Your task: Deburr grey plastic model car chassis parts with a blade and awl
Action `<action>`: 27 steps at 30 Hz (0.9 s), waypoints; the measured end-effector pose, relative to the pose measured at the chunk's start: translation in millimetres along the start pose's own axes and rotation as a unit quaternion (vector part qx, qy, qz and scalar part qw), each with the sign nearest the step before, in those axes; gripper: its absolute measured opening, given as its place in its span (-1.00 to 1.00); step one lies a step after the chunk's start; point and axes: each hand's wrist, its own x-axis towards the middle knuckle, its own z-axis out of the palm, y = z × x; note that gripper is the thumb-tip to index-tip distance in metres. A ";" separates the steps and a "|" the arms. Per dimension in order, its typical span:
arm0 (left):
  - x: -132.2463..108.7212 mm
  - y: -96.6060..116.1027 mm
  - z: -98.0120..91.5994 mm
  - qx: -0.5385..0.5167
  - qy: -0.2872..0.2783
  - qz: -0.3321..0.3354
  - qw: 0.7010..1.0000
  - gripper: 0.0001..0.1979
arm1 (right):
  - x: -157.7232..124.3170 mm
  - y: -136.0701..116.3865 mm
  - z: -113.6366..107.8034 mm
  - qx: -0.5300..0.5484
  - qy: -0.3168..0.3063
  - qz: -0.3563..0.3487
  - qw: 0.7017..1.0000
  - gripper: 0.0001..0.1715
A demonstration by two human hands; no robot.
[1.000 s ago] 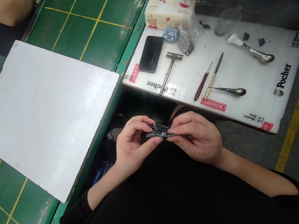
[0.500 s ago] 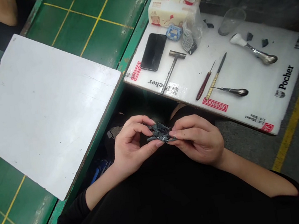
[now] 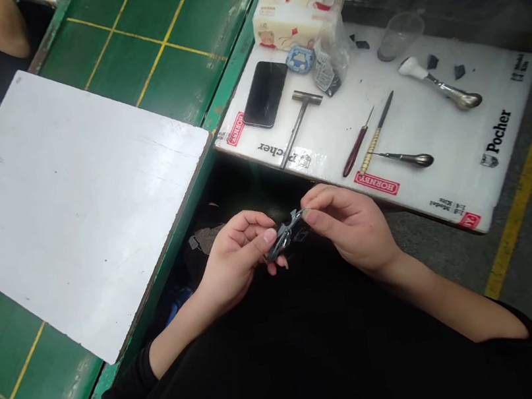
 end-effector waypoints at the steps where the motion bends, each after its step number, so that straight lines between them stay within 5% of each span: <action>1: 1.0 0.1 0.7 -0.009 0.001 -0.013 1.000 -0.67 | 0.5 0.5 0.4 0.018 0.000 0.014 1.000 -0.79; 12: 3.5 2.9 2.9 -0.009 0.008 -0.054 0.998 -0.65 | 2.2 0.0 -0.9 -0.001 -0.005 0.023 1.000 -0.69; 19: -3.4 -2.6 7.5 0.079 0.046 0.032 0.995 -0.60 | 2.4 -3.5 3.0 -0.225 -0.017 0.015 0.974 -0.70; 27: -11.6 -3.9 12.6 0.145 0.064 0.072 0.985 -0.55 | 4.2 -7.8 7.1 -0.214 -0.054 0.027 0.975 -0.77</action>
